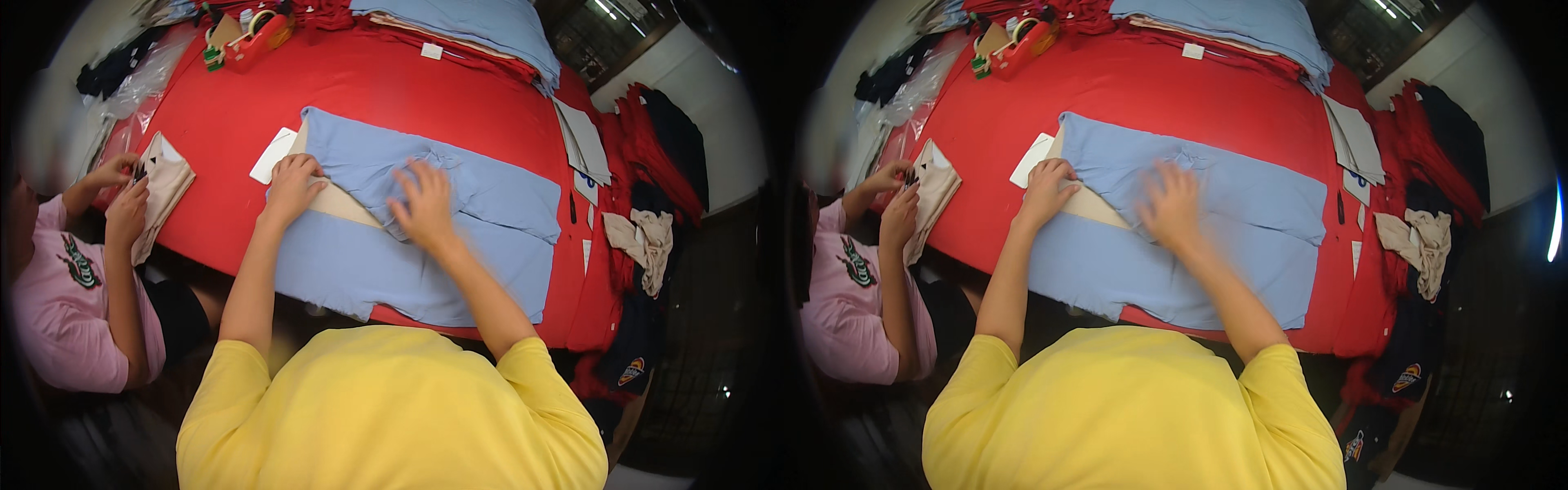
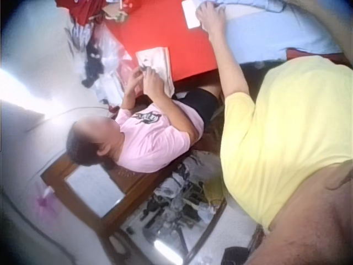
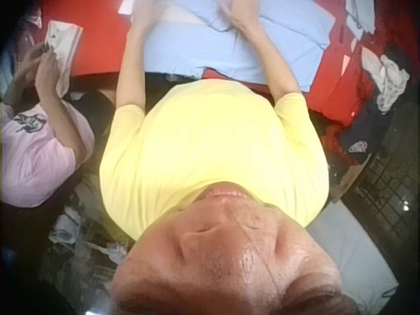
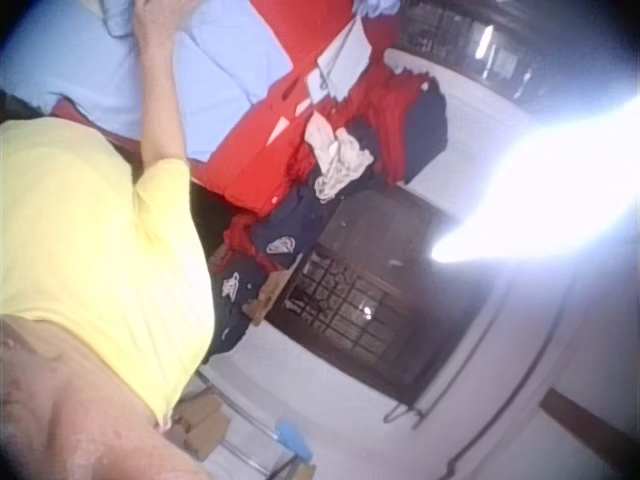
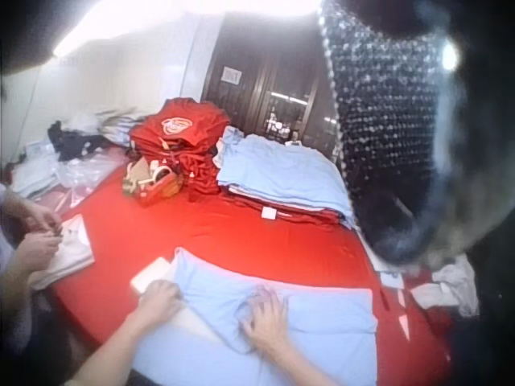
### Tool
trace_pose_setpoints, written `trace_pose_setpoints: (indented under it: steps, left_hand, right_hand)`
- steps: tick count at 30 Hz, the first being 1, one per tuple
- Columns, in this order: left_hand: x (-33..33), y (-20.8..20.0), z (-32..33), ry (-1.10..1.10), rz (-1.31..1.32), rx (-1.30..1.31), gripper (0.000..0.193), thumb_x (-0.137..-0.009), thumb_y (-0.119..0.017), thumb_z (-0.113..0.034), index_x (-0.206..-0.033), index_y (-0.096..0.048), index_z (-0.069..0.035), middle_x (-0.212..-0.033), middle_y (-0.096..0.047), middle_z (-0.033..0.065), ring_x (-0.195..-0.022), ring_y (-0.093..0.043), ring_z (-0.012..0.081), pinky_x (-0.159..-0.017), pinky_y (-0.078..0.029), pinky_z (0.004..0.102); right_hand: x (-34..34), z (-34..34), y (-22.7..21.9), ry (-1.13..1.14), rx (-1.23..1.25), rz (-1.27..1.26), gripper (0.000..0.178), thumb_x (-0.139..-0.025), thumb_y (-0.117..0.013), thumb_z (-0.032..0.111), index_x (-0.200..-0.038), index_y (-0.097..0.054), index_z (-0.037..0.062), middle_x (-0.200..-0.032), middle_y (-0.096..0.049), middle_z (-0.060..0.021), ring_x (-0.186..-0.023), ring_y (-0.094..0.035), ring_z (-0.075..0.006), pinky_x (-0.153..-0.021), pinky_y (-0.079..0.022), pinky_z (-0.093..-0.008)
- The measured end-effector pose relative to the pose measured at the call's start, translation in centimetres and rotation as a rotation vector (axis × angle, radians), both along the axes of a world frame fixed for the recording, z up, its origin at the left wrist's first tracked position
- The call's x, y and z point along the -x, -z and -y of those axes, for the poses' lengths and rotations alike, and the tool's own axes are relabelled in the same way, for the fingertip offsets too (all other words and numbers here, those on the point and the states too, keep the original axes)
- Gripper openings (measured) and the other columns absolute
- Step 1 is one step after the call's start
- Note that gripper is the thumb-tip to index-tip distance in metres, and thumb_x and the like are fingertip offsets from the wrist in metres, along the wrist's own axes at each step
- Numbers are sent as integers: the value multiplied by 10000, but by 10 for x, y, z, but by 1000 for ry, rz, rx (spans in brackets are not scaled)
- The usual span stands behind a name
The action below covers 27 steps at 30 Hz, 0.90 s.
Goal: The person folds shirts by hand on a red table, using a rectangular template to guide the folds and then placing the folded shirts in a stack.
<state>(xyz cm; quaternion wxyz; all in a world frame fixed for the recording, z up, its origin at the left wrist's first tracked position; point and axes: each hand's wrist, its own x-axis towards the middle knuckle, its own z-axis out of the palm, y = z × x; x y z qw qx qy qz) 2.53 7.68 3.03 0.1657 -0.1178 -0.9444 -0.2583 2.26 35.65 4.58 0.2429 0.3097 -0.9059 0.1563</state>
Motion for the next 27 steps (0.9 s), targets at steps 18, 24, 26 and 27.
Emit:
trace_pose_setpoints:
  steps: [18,24,26,27]
  left_hand:
    - [55,-45,53,89,1023,-537,934,-887,-143,-770,-1120,-707,-63,-1182,-652,128,-1157,-518,228,-1052,-312,331]
    - [51,-47,35,1,864,-319,772,-882,-521,-610,-1320,-529,25,-1271,-585,221,-1176,-555,308,-1001,-423,407]
    - [46,-23,33,-78,707,-285,593,-850,-631,-391,-1268,-570,25,-1242,-606,193,-1132,-579,270,-972,-436,366]
    - [46,-15,31,-112,623,-263,519,-834,-687,-281,-1243,-590,25,-1227,-617,178,-1110,-591,252,-957,-443,345]
  right_hand:
    - [-9,85,-46,-857,-129,1006,119,-835,-615,158,-900,-607,60,-836,-629,-117,-854,-611,-264,-771,-474,-373]
    - [109,-4,-15,437,279,-8,166,-889,-603,205,-957,-645,59,-979,-641,-135,-949,-580,-319,-861,-448,-397]
    - [64,-21,-28,224,333,155,122,-889,-587,147,-961,-649,70,-1021,-632,-131,-1001,-553,-314,-896,-425,-400]
    - [46,-27,-27,102,333,258,122,-882,-576,114,-973,-643,68,-1019,-631,-128,-1001,-553,-315,-890,-427,-403]
